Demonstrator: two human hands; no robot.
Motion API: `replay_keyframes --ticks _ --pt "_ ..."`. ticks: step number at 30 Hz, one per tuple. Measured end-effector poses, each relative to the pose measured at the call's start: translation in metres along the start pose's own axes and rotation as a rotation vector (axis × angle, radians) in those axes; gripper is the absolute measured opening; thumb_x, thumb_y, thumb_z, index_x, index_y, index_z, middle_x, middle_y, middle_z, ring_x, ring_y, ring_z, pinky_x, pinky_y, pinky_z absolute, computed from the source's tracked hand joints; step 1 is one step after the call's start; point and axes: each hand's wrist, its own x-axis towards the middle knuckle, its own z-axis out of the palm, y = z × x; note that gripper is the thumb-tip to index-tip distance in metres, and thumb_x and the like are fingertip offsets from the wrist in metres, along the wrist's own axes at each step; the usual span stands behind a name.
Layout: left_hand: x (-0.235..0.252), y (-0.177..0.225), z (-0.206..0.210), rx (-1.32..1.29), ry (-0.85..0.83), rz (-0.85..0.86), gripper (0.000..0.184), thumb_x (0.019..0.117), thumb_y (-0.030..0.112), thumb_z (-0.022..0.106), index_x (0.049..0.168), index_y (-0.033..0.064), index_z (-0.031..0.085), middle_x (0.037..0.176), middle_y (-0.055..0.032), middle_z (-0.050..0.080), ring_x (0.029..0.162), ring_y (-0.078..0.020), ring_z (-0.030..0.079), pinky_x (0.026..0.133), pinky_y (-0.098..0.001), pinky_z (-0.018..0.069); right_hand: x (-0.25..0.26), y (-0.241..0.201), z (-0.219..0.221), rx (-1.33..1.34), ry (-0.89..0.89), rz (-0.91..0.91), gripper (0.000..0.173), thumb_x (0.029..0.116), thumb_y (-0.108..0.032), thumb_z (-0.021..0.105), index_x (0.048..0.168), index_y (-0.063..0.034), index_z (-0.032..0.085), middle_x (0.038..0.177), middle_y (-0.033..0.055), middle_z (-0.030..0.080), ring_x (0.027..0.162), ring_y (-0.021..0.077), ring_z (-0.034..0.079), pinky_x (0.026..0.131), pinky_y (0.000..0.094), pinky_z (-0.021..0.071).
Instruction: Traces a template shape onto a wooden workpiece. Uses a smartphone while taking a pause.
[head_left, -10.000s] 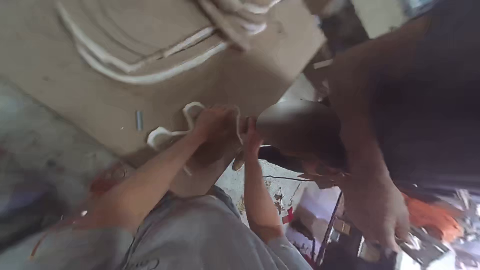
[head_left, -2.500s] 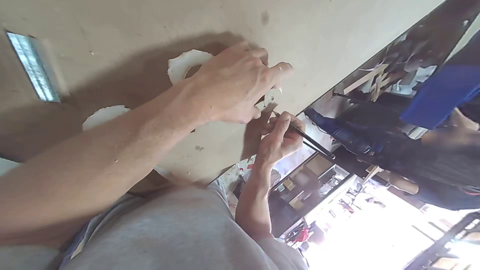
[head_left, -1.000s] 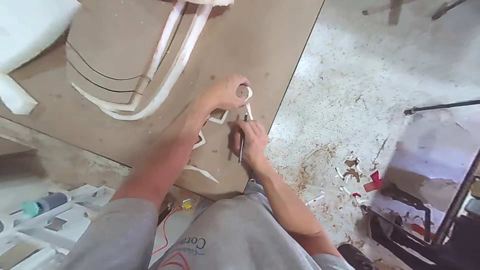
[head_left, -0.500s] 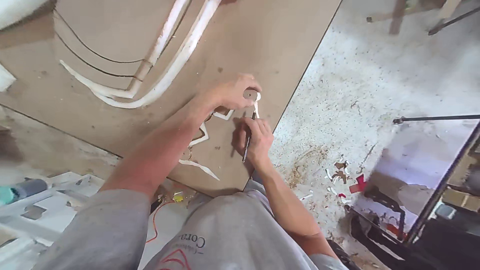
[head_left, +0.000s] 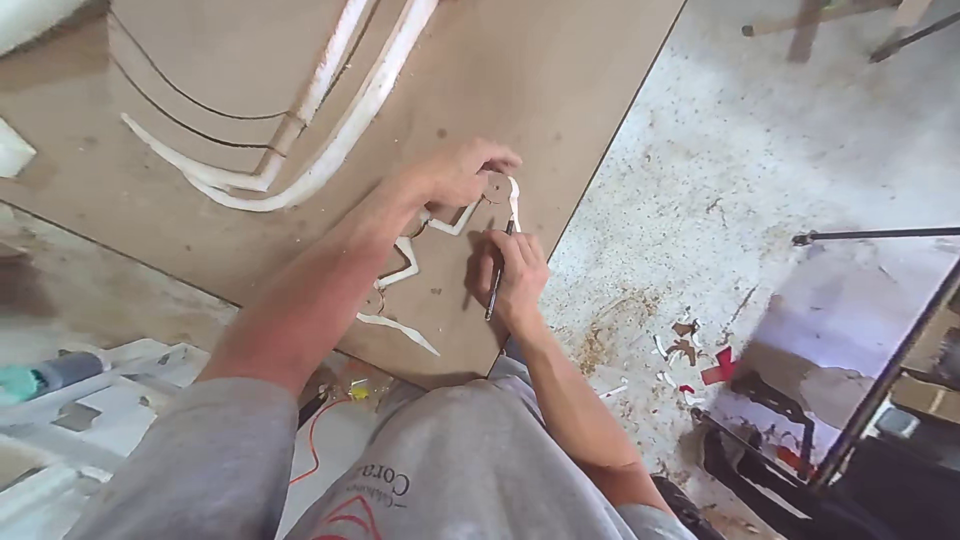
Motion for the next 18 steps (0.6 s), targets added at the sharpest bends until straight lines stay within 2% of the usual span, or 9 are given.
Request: replay_keyframes --ticks 3,5,7,8,9,10,12,15,18 --pt "-0.001 0.003 -0.008 -0.217 -0.054 -0.147 0.050 0.1019 -0.004 0.040 0.150 0.0078 0.045 0.139 -0.0088 0.064 0.127 -0.0173 0.061 0.108 -0.0397 0.0476 0.000 0.001 -0.002 -0.009 -0.013 -0.006 0.024 0.0910 -0.019 0.058 0.103 -0.0127 0.078 0.089 0.0056 0.073 0.089 0.0230 0.069 0.073 0.0379 0.0560" --pt "-0.005 -0.002 -0.009 -0.360 -0.050 -0.217 0.053 0.1012 -0.002 0.039 0.153 0.0083 0.042 0.143 -0.0090 0.062 0.127 -0.0171 0.061 0.104 -0.0391 0.0487 -0.001 0.000 -0.003 -0.011 -0.039 -0.015 0.024 0.0920 -0.019 0.058 0.104 -0.0127 0.078 0.089 0.0057 0.073 0.090 0.0233 0.069 0.075 0.0386 0.0557" --pt "-0.004 -0.012 -0.007 -0.486 0.017 -0.219 0.055 0.0995 0.001 0.042 0.154 0.0104 0.040 0.146 -0.0087 0.059 0.115 -0.0157 0.065 0.090 -0.0342 0.0533 0.000 0.000 -0.003 -0.017 -0.047 -0.028 0.024 0.0936 -0.019 0.058 0.105 -0.0127 0.078 0.091 0.0057 0.073 0.092 0.0236 0.069 0.078 0.0383 0.0559" --pt "-0.003 -0.017 -0.006 -0.541 0.064 -0.211 0.057 0.1005 0.002 0.044 0.156 0.0115 0.037 0.152 -0.0094 0.053 0.114 -0.0165 0.064 0.087 -0.0336 0.0545 0.000 0.000 -0.003 -0.025 -0.047 -0.034 0.024 0.0938 -0.019 0.058 0.106 -0.0124 0.078 0.092 0.0059 0.073 0.093 0.0240 0.069 0.079 0.0383 0.0560" --pt "-0.005 -0.021 -0.007 -0.557 0.133 -0.200 0.058 0.1008 0.003 0.047 0.157 0.0121 0.035 0.158 -0.0099 0.045 0.119 -0.0177 0.063 0.088 -0.0341 0.0566 0.000 0.001 -0.003 -0.032 -0.044 -0.044 0.024 0.0938 -0.019 0.057 0.106 -0.0117 0.077 0.092 0.0065 0.073 0.094 0.0245 0.069 0.079 0.0381 0.0557" --pt "-0.009 -0.026 -0.010 -0.529 0.228 -0.192 0.059 0.1004 0.005 0.048 0.157 0.0119 0.035 0.160 -0.0100 0.043 0.124 -0.0178 0.062 0.092 -0.0346 0.0562 0.000 0.002 -0.002 -0.040 -0.041 -0.056 0.024 0.0940 -0.019 0.057 0.105 -0.0111 0.077 0.092 0.0067 0.073 0.094 0.0246 0.069 0.079 0.0376 0.0557" --pt "-0.034 -0.032 -0.019 -0.389 0.425 -0.198 0.053 0.1024 0.008 0.045 0.155 0.0088 0.040 0.155 -0.0109 0.049 0.132 -0.0191 0.057 0.106 -0.0380 0.0513 0.001 0.003 -0.004 -0.050 -0.052 -0.076 0.023 0.0938 -0.018 0.059 0.105 -0.0105 0.077 0.091 0.0067 0.072 0.093 0.0242 0.069 0.078 0.0367 0.0556" --pt "-0.102 -0.033 -0.019 -0.177 0.538 -0.364 0.041 0.1056 0.016 0.044 0.146 0.0111 0.053 0.137 -0.0088 0.064 0.116 -0.0183 0.067 0.099 -0.0411 0.0554 0.005 -0.004 -0.011 -0.078 -0.126 -0.077 0.022 0.0954 -0.020 0.061 0.107 -0.0109 0.077 0.091 0.0070 0.072 0.093 0.0247 0.068 0.081 0.0379 0.0544" --pt "-0.143 -0.049 0.012 -0.147 0.462 -0.476 0.041 0.1043 0.023 0.053 0.144 0.0158 0.058 0.137 -0.0133 0.060 0.114 -0.0265 0.067 0.097 -0.0498 0.0553 0.006 -0.021 -0.015 -0.072 -0.186 -0.106 0.025 0.0944 -0.024 0.062 0.110 -0.0096 0.076 0.088 0.0083 0.070 0.088 0.0252 0.066 0.079 0.0401 0.0525"
